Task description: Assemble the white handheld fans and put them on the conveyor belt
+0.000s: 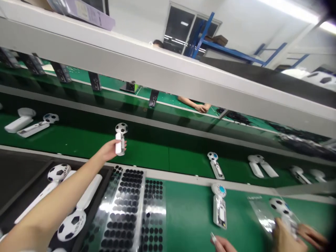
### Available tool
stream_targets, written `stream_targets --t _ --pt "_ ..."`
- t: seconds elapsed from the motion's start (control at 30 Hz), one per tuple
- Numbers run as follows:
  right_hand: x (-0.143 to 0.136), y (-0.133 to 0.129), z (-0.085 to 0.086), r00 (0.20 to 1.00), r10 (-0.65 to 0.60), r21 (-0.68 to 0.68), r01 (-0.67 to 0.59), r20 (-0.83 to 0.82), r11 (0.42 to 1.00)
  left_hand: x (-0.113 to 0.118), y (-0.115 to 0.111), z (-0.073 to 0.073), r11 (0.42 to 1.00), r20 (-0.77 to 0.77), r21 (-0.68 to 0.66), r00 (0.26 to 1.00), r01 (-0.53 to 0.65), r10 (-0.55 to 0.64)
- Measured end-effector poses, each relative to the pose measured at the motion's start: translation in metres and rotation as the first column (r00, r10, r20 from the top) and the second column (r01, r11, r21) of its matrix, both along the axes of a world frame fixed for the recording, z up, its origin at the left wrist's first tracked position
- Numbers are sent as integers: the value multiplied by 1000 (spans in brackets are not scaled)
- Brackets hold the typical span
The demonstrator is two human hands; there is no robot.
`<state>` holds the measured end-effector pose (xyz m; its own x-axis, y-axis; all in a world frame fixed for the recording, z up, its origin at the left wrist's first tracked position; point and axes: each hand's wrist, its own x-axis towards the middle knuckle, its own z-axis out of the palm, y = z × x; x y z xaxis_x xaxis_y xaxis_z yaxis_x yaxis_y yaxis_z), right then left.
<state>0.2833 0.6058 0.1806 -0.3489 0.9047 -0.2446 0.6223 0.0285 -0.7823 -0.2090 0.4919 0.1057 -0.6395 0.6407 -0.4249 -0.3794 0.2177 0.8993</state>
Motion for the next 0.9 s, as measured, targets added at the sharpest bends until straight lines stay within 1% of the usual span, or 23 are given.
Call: stream_targets --t 0.03,0.07,0.1,0.13,0.17,0.2,0.23,0.3,0.37,0.4,0.47,0.53,0.63,0.7,0.77,0.9 --pt "-4 -15 -5 999 44 -20 -44 -15 999 27 1 6 992 132 112 989 56 -70" --pt "-8 -31 -9 997 70 -42 -71 -26 997 56 1 11 973 267 215 953 83 -140" --pt "-12 -45 -14 997 76 -63 -78 -30 995 86 1 16 954 390 284 899 90 -201" --pt "-15 -58 -18 996 78 -83 -80 -34 993 116 1 20 947 486 308 840 93 -241" --pt "-18 -67 -20 996 80 -105 -84 -44 991 145 0 24 949 550 295 793 109 -262" --pt "-21 -73 -21 993 93 -128 -101 -67 987 173 -1 27 952 598 279 752 129 -277" --pt "-22 -77 -20 984 133 -156 -150 -115 976 199 -3 30 950 636 274 713 148 -294" --pt "-21 -81 -16 962 186 -196 -225 -199 954 243 -7 34 936 691 305 635 176 -345" --pt "-17 -82 -10 940 218 -209 -276 -262 938 278 -11 37 923 722 336 578 188 -381" --pt "-14 -83 -8 930 232 -201 -294 -284 935 292 -13 38 921 730 333 563 199 -386" --pt "-8 -85 -5 914 259 -163 -320 -314 933 313 -16 38 922 734 309 558 234 -387" --pt "-1 -87 -4 908 276 -133 -330 -316 935 326 -19 38 924 720 270 581 270 -380" --pt "6 -89 -6 914 277 -133 -327 -297 935 336 -22 41 933 673 183 652 312 -350" --pt "9 -90 -8 911 284 -136 -335 -299 932 340 -23 44 936 646 151 685 318 -337" --pt "11 -92 -8 902 296 -131 -349 -314 928 343 -25 47 934 642 154 685 323 -343" --pt "12 -94 -6 886 308 -120 -367 -346 922 349 -28 50 921 658 187 652 342 -376"
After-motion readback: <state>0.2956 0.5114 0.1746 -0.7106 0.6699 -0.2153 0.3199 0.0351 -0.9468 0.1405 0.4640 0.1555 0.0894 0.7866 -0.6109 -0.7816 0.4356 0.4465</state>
